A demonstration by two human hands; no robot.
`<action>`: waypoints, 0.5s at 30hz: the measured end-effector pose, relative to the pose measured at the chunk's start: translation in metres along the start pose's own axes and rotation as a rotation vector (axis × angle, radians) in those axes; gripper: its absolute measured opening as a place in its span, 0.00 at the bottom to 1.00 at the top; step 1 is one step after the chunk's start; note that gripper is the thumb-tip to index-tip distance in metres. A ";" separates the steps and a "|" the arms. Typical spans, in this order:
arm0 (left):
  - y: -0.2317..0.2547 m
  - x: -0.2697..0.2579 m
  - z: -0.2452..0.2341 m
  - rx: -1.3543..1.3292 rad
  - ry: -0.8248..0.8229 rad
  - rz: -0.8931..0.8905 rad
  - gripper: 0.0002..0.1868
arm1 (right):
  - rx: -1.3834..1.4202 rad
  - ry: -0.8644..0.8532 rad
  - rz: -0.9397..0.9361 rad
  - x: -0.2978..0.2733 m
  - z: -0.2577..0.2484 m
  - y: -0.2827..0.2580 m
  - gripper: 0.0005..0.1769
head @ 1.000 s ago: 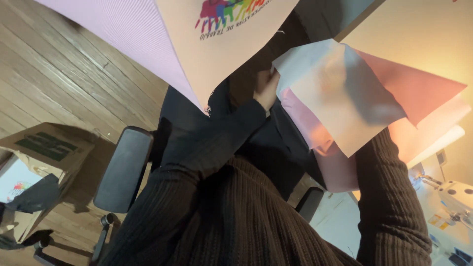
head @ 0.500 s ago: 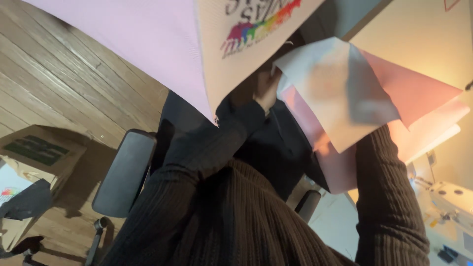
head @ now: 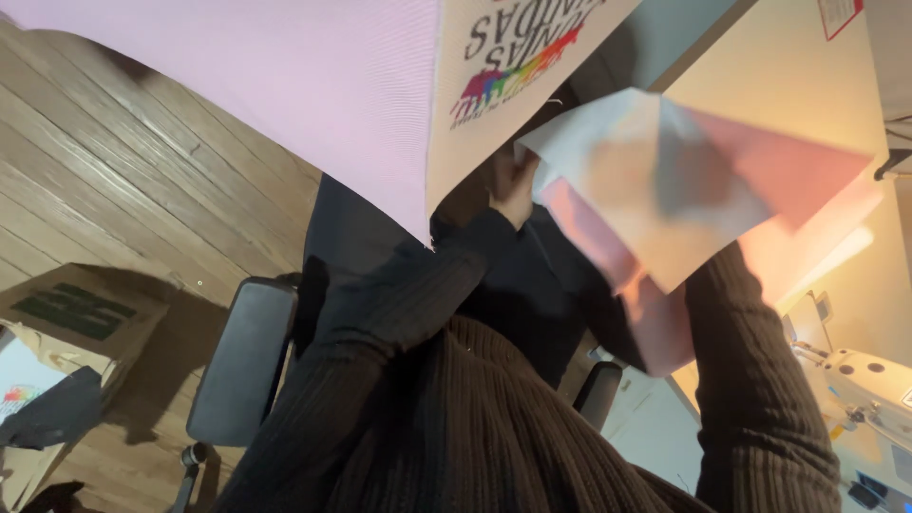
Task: Sewing and assembling a custom leather or vinyl bag using an industrial sewing machine.
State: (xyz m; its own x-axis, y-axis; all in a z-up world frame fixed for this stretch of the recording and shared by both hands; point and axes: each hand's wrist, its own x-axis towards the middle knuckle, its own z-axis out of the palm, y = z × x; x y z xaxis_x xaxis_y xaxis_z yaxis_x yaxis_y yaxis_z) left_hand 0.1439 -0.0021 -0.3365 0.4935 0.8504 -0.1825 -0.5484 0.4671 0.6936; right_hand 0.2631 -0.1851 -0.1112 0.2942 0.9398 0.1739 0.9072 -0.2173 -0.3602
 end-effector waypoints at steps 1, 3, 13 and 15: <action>-0.002 -0.004 -0.006 0.079 -0.003 -0.063 0.24 | 0.006 -0.001 0.005 -0.003 -0.001 -0.001 0.26; 0.031 -0.019 -0.008 0.157 -0.004 -0.134 0.24 | 0.016 -0.002 0.020 -0.011 -0.003 -0.006 0.26; 0.087 -0.016 0.004 0.496 -0.010 -0.113 0.24 | 0.047 0.076 0.082 -0.009 0.014 -0.011 0.26; 0.080 -0.012 0.006 0.581 0.022 -0.101 0.20 | 0.048 0.083 0.096 -0.014 0.012 -0.013 0.26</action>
State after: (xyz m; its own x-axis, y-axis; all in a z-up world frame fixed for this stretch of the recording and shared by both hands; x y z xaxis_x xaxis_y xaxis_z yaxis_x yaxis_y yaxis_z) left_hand 0.0985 0.0236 -0.2748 0.5066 0.8162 -0.2779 -0.0363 0.3423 0.9389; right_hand 0.2436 -0.1922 -0.1198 0.4045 0.8898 0.2111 0.8587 -0.2902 -0.4223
